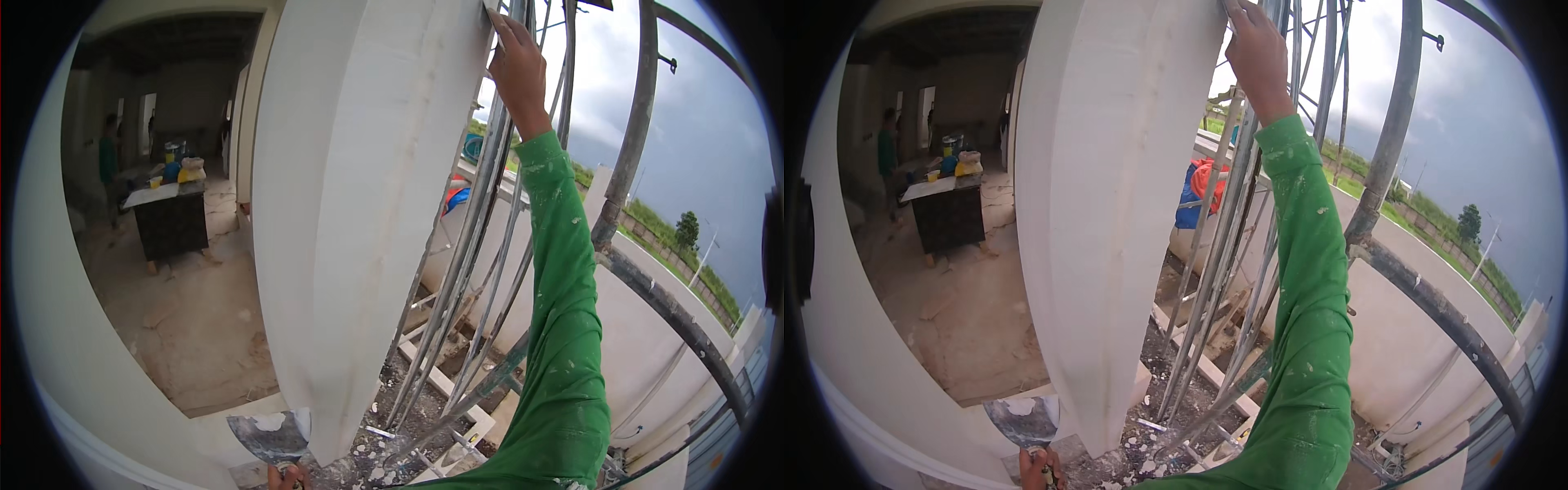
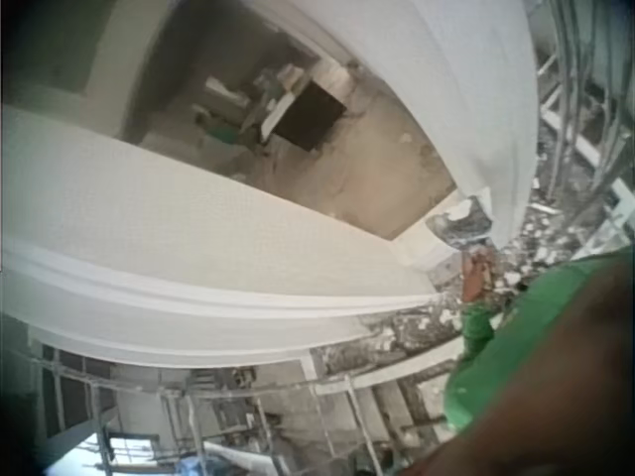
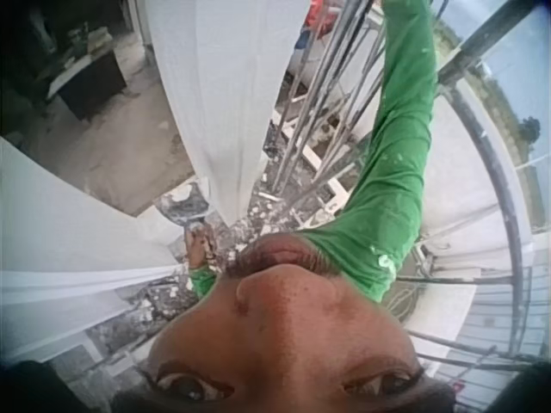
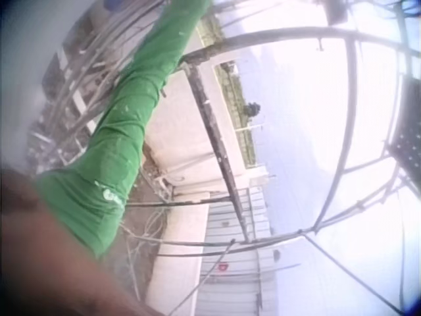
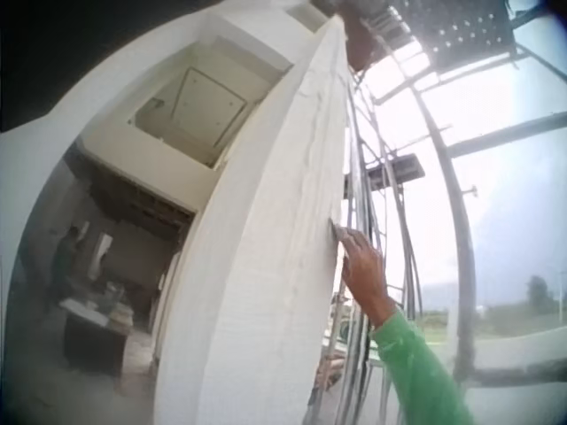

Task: The person applies plaster to a white wall using a trowel and a hawk. They repeatedly scoop plaster from the hawk and smooth it onto the wall surface while standing on scaffolding.

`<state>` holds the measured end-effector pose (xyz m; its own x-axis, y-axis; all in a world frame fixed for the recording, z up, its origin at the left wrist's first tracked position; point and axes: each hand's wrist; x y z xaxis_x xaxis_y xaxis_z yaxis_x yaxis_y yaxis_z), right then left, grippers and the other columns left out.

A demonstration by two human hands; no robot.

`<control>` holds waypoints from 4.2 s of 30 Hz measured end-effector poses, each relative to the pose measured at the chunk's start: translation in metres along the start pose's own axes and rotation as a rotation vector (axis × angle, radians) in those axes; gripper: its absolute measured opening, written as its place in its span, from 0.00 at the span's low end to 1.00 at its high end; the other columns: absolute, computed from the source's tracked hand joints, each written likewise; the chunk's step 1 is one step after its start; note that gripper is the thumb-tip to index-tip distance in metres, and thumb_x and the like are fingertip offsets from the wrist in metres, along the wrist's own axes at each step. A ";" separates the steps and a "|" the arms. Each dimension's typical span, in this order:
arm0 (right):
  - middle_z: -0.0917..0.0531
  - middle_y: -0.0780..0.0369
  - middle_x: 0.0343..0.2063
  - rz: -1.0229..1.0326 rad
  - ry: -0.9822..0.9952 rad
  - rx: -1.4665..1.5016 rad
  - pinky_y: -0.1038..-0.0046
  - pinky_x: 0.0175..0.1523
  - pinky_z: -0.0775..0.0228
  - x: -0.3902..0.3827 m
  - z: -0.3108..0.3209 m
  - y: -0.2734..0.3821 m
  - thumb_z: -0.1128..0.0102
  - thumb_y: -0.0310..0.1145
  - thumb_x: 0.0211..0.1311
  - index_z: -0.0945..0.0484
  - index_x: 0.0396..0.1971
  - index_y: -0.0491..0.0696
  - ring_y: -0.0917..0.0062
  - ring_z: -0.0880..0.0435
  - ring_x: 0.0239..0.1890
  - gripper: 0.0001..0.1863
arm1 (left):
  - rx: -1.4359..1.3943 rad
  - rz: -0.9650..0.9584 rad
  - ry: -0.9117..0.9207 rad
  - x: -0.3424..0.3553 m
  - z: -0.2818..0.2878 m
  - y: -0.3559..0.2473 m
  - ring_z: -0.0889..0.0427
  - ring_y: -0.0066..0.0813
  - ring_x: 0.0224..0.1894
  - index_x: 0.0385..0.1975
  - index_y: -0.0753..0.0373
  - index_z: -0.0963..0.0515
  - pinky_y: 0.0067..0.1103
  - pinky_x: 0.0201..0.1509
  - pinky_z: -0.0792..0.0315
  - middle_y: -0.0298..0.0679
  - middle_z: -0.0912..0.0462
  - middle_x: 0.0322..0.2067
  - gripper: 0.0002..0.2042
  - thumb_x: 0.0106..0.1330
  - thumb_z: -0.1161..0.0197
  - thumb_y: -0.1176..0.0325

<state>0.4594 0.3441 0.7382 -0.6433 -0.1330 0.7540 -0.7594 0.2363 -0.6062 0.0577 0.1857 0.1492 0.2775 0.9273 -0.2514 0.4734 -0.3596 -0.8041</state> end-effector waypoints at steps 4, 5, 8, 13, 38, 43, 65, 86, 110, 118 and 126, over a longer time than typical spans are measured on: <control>0.20 0.59 0.49 -0.010 0.001 0.019 0.68 0.47 0.19 0.016 -0.002 -0.009 0.40 0.17 0.51 0.27 0.57 0.53 0.63 0.17 0.44 0.30 | 0.022 0.025 0.014 0.005 0.002 0.001 0.30 0.23 0.11 0.44 0.57 0.36 0.16 0.11 0.37 0.35 0.28 0.16 0.12 0.70 0.44 0.59; 0.20 0.60 0.49 -0.046 0.015 0.032 0.68 0.47 0.19 0.026 -0.002 -0.013 0.41 0.17 0.51 0.27 0.57 0.54 0.63 0.17 0.45 0.30 | 0.019 0.037 0.005 0.006 0.001 0.003 0.30 0.23 0.11 0.44 0.57 0.36 0.16 0.11 0.37 0.35 0.29 0.16 0.12 0.70 0.44 0.59; 0.20 0.59 0.48 0.041 -0.053 -0.020 0.68 0.43 0.18 0.011 -0.006 -0.008 0.41 0.17 0.51 0.27 0.57 0.54 0.64 0.15 0.40 0.30 | 0.033 -0.037 0.017 0.003 -0.005 -0.005 0.30 0.23 0.10 0.43 0.57 0.36 0.17 0.10 0.37 0.35 0.30 0.15 0.12 0.70 0.44 0.59; 0.20 0.57 0.49 -0.042 0.000 0.048 0.67 0.47 0.19 0.028 -0.003 -0.016 0.42 0.17 0.53 0.26 0.57 0.53 0.62 0.16 0.43 0.29 | 0.060 -0.082 0.092 0.019 0.007 0.007 0.32 0.23 0.10 0.42 0.57 0.35 0.17 0.10 0.39 0.34 0.31 0.14 0.12 0.70 0.44 0.58; 0.21 0.49 0.44 -0.025 -0.080 0.192 0.59 0.47 0.25 0.038 -0.002 -0.015 0.52 0.15 0.49 0.26 0.51 0.42 0.52 0.20 0.43 0.25 | 0.058 -0.076 0.049 0.010 -0.016 -0.006 0.32 0.23 0.10 0.38 0.58 0.35 0.18 0.10 0.38 0.35 0.30 0.16 0.11 0.71 0.45 0.59; 0.22 0.48 0.44 -0.066 -0.048 0.133 0.59 0.46 0.26 0.036 0.006 -0.005 0.54 0.14 0.50 0.26 0.51 0.42 0.51 0.21 0.43 0.25 | -0.165 -0.236 0.167 0.021 -0.010 0.009 0.30 0.28 0.15 0.54 0.62 0.45 0.24 0.07 0.31 0.38 0.36 0.26 0.21 0.69 0.44 0.62; 0.19 0.57 0.48 -0.016 -0.072 0.039 0.67 0.48 0.21 0.011 -0.009 -0.015 0.42 0.20 0.55 0.26 0.56 0.53 0.62 0.16 0.44 0.26 | -0.310 0.076 0.007 0.001 0.001 0.012 0.30 0.22 0.12 0.47 0.58 0.34 0.18 0.12 0.37 0.34 0.28 0.18 0.13 0.70 0.44 0.60; 0.19 0.60 0.48 0.020 -0.061 0.049 0.69 0.48 0.20 -0.020 0.005 0.001 0.41 0.16 0.51 0.26 0.56 0.56 0.65 0.16 0.44 0.31 | 0.020 -0.048 -0.052 0.014 0.001 0.013 0.31 0.20 0.11 0.40 0.57 0.31 0.16 0.11 0.39 0.33 0.28 0.17 0.09 0.70 0.44 0.60; 0.16 0.60 0.45 0.025 -0.122 0.088 0.72 0.44 0.20 -0.023 0.002 0.008 0.42 0.21 0.59 0.21 0.51 0.54 0.68 0.14 0.41 0.21 | -0.111 -0.142 0.128 0.024 -0.003 0.009 0.31 0.27 0.12 0.47 0.61 0.41 0.23 0.07 0.33 0.37 0.36 0.20 0.17 0.69 0.43 0.62; 0.17 0.61 0.46 0.096 -0.119 0.077 0.72 0.45 0.20 -0.024 -0.002 -0.009 0.39 0.21 0.55 0.23 0.54 0.58 0.68 0.14 0.42 0.25 | -0.140 -0.167 0.195 0.028 0.000 0.015 0.31 0.27 0.12 0.48 0.62 0.42 0.23 0.07 0.32 0.38 0.35 0.21 0.16 0.70 0.46 0.62; 0.17 0.61 0.46 0.056 -0.114 0.110 0.72 0.46 0.20 -0.022 0.002 0.001 0.39 0.20 0.55 0.23 0.54 0.57 0.68 0.15 0.43 0.25 | -0.178 -0.180 0.137 0.032 -0.003 0.014 0.31 0.27 0.12 0.49 0.61 0.42 0.23 0.07 0.32 0.38 0.35 0.23 0.16 0.70 0.47 0.63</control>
<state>0.4732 0.3457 0.7205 -0.6870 -0.2327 0.6884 -0.7242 0.1405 -0.6751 0.0759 0.2097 0.1316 0.2802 0.9595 -0.0282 0.6611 -0.2142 -0.7191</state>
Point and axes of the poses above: each hand's wrist, its own x-axis towards the middle knuckle, its own z-axis out of the back of the hand, y = z × x
